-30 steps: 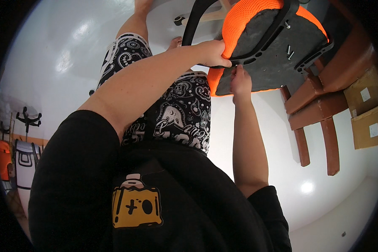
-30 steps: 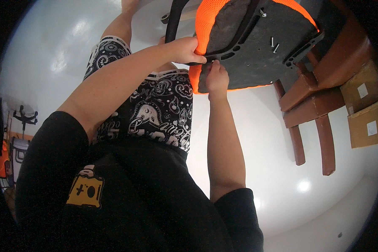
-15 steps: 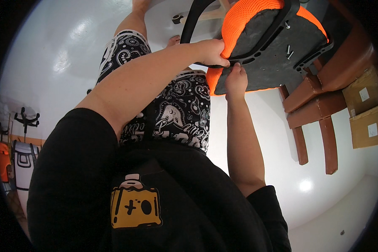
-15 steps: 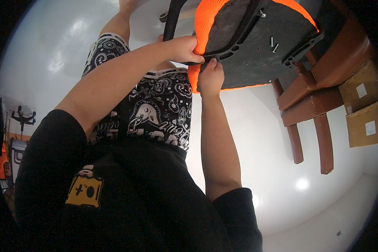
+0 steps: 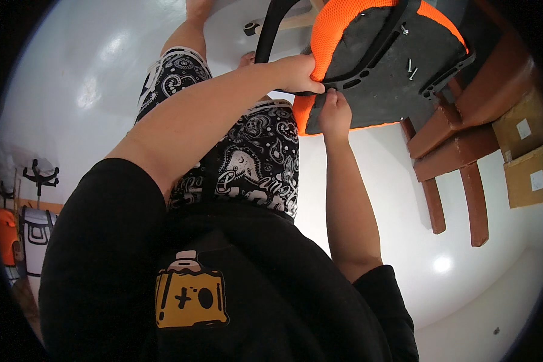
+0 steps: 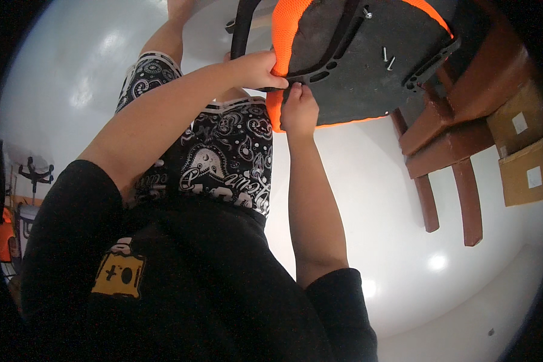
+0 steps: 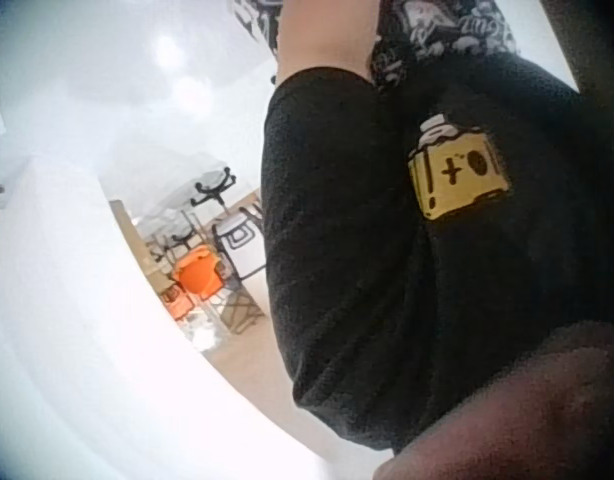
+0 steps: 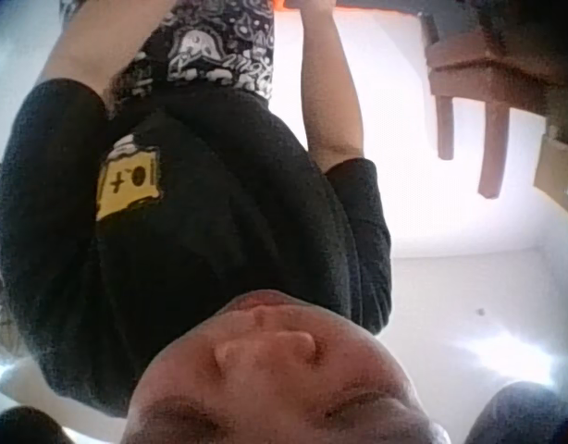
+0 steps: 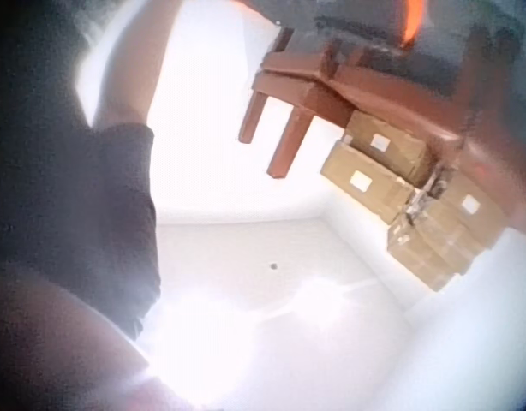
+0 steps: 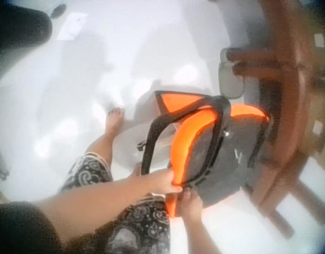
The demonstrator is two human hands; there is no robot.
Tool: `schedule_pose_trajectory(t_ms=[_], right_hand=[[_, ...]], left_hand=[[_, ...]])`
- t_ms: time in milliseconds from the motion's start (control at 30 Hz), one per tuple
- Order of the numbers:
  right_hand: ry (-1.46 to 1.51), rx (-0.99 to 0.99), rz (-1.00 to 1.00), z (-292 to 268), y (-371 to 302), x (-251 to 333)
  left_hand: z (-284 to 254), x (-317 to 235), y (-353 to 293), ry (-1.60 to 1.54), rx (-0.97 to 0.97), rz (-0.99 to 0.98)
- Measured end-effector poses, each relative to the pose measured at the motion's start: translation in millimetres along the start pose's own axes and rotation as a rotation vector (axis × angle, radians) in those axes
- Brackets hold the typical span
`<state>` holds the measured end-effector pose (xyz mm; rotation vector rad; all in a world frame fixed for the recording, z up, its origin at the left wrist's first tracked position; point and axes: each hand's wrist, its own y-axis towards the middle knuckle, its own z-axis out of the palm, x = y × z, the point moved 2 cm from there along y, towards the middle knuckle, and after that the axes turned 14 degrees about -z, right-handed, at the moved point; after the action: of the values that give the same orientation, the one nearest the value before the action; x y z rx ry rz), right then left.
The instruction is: The person assembles an office chair by attaching the orange mesh seat cover to the black plastic frame using screws. They insert and tighten multiple screws at various points around the seat perimeter.
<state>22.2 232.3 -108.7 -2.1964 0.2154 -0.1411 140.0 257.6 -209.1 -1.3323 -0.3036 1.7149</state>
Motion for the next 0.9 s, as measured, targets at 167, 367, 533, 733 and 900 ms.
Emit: schedule_pose_trajectory(t_ms=[167, 367, 533, 733, 900], right_hand=[[0.781, -0.023, 0.197, -7, -16, -6], [0.309, -0.325, -0.298, -20, -15, -13], [0.152, -0.278, -0.423, -21, -7, -17], [0.166, -0.295, -0.53, -20, -1, -28], [0.085, -0.256, -0.626, -28, 1, -21]], left_hand=[[-5, -2, 6, 0.024, 0.098, -0.092], [-4, -1, 5, 0.028, 0.128, -0.105], [-8, -5, 2, 0.004, 0.123, -0.052], [-11, -10, -2, 0.028, 0.126, -0.075], [-12, -9, -4, 0.011, 0.11, -0.07]])
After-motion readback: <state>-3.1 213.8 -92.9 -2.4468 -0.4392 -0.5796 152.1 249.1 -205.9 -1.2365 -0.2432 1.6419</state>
